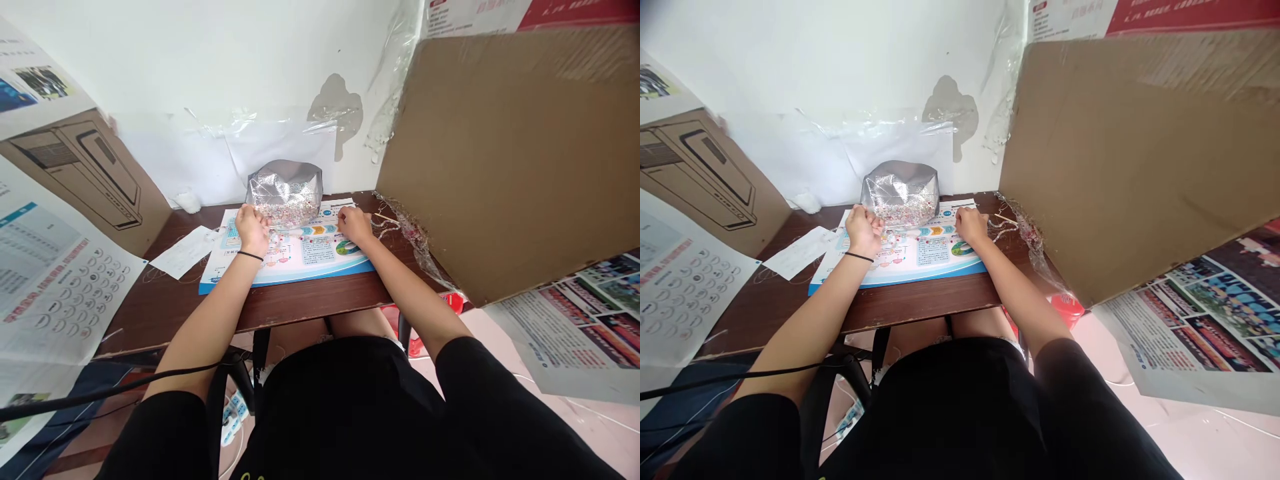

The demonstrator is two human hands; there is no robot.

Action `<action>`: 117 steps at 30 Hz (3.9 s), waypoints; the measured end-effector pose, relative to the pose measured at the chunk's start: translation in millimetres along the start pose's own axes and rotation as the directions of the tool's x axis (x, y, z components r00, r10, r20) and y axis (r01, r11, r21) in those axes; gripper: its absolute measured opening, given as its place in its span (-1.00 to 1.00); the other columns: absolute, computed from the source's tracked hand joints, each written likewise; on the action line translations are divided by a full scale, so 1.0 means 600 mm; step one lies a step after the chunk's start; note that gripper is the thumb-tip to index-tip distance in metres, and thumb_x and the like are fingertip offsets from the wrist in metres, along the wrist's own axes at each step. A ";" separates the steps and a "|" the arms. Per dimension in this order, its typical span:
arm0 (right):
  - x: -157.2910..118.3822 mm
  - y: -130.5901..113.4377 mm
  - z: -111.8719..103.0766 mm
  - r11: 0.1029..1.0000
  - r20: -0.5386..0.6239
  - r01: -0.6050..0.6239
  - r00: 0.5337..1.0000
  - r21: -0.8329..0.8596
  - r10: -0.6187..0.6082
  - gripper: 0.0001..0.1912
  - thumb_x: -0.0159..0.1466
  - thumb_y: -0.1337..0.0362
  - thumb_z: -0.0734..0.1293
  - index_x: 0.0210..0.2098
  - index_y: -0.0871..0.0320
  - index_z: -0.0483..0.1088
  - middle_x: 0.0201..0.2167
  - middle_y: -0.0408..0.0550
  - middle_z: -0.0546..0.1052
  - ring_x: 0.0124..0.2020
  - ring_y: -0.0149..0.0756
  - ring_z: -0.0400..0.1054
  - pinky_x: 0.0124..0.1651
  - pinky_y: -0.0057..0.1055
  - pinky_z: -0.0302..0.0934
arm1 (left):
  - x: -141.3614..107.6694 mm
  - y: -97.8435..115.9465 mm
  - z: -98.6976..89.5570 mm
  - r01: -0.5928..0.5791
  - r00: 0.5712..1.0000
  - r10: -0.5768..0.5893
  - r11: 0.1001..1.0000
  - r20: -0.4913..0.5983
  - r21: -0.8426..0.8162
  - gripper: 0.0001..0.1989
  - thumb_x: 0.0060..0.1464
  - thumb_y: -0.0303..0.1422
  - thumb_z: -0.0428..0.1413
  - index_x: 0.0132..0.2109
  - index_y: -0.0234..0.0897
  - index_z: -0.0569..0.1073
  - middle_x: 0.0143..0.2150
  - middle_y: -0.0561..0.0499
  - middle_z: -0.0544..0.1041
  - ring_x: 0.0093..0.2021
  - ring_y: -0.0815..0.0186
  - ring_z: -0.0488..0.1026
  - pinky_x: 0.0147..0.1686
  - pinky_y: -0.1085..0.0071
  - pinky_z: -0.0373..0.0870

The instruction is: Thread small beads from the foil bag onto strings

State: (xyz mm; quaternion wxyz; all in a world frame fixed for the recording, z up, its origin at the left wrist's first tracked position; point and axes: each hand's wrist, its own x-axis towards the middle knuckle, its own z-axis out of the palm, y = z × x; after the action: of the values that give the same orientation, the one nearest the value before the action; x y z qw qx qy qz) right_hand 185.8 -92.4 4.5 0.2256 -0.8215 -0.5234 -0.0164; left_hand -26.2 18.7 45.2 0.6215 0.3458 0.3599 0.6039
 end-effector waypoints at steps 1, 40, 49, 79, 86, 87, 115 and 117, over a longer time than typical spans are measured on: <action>0.000 0.000 0.001 1.000 0.002 0.006 1.000 -0.010 -0.006 -0.73 0.36 0.43 0.17 -0.16 0.16 0.51 -0.01 0.14 0.59 0.06 0.00 0.36 -0.01 -0.16 0.14 | 0.005 0.003 -0.002 -0.016 0.999 0.016 1.000 -0.028 0.003 -0.71 0.34 -0.36 0.01 -0.39 -0.20 0.18 -0.63 0.26 0.04 -0.67 0.52 -0.03 -0.58 0.52 0.09; -0.039 -0.054 0.020 0.889 -0.003 0.209 0.974 0.407 -0.228 -0.82 0.37 0.32 0.21 -0.24 0.15 0.46 -0.34 -0.08 0.57 -0.31 -0.28 0.38 -0.17 -0.41 0.13 | 0.046 -0.056 -0.034 -0.533 0.842 0.198 0.454 0.502 0.714 -0.71 -0.12 -0.49 0.35 -0.64 -0.21 0.44 -0.46 -0.04 0.27 -0.20 0.14 0.27 0.01 0.25 0.32; -0.038 -0.054 0.026 0.899 0.029 0.225 0.967 0.376 -0.254 -0.82 0.36 0.35 0.23 -0.22 0.17 0.49 -0.35 -0.08 0.57 -0.32 -0.30 0.36 -0.17 -0.42 0.12 | 0.049 -0.075 -0.031 -0.551 0.833 0.203 0.392 0.515 0.737 -0.66 -0.15 -0.59 0.27 -0.68 -0.19 0.36 -0.53 0.00 0.18 -0.12 0.06 0.32 0.12 0.14 0.29; -0.047 -0.070 -0.004 0.794 0.000 0.134 0.986 0.594 -0.167 -0.87 0.23 0.31 0.24 -0.46 0.13 0.34 -0.45 -0.15 0.50 -0.41 -0.37 0.24 -0.24 -0.40 0.10 | -0.052 -0.077 0.005 0.261 0.722 -0.440 0.888 0.534 0.378 -0.79 0.19 -0.67 0.07 -0.31 -0.34 0.50 -0.43 0.05 0.53 -0.44 0.48 0.44 -0.22 0.44 0.41; -0.048 -0.069 -0.006 0.811 0.017 0.121 0.987 0.573 -0.159 -0.87 0.24 0.32 0.24 -0.45 0.13 0.32 -0.47 -0.16 0.46 -0.42 -0.39 0.21 -0.25 -0.40 0.08 | -0.052 -0.073 0.007 0.322 0.725 -0.464 0.882 0.509 0.345 -0.75 0.22 -0.69 0.02 -0.33 -0.38 0.51 -0.43 0.02 0.54 -0.43 0.48 0.47 -0.22 0.45 0.42; -0.048 -0.069 -0.007 0.812 0.016 0.121 0.987 0.571 -0.159 -0.87 0.24 0.32 0.24 -0.45 0.13 0.33 -0.46 -0.15 0.47 -0.41 -0.39 0.22 -0.24 -0.40 0.08 | -0.052 -0.073 0.007 0.326 0.725 -0.466 0.881 0.507 0.343 -0.75 0.22 -0.68 0.03 -0.33 -0.38 0.52 -0.42 0.02 0.55 -0.42 0.47 0.48 -0.21 0.45 0.42; -0.042 -0.057 0.013 0.860 -0.151 0.349 0.937 0.372 -0.315 -0.88 0.23 0.35 0.25 -0.39 0.16 0.42 -0.42 -0.08 0.51 -0.41 -0.35 0.25 -0.27 -0.40 0.04 | -0.049 -0.077 0.004 0.279 0.696 -0.472 0.872 0.541 0.402 -0.82 0.27 -0.55 0.11 -0.32 -0.40 0.51 -0.43 0.05 0.51 -0.44 0.53 0.40 -0.24 0.51 0.38; -0.041 -0.055 0.015 0.861 -0.165 0.361 0.932 0.358 -0.322 -0.87 0.24 0.36 0.25 -0.38 0.17 0.43 -0.42 -0.08 0.52 -0.40 -0.34 0.25 -0.26 -0.40 0.05 | -0.049 -0.077 0.004 0.275 0.695 -0.473 0.871 0.541 0.407 -0.85 0.26 -0.55 0.13 -0.32 -0.39 0.52 -0.43 0.05 0.51 -0.45 0.53 0.39 -0.24 0.51 0.38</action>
State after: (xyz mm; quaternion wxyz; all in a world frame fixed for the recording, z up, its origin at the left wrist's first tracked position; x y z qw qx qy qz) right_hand 143.9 -98.5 1.8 0.4005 -0.6539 -0.6418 0.0052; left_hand -1.3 -11.9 7.5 0.7568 0.5329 0.2820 0.2524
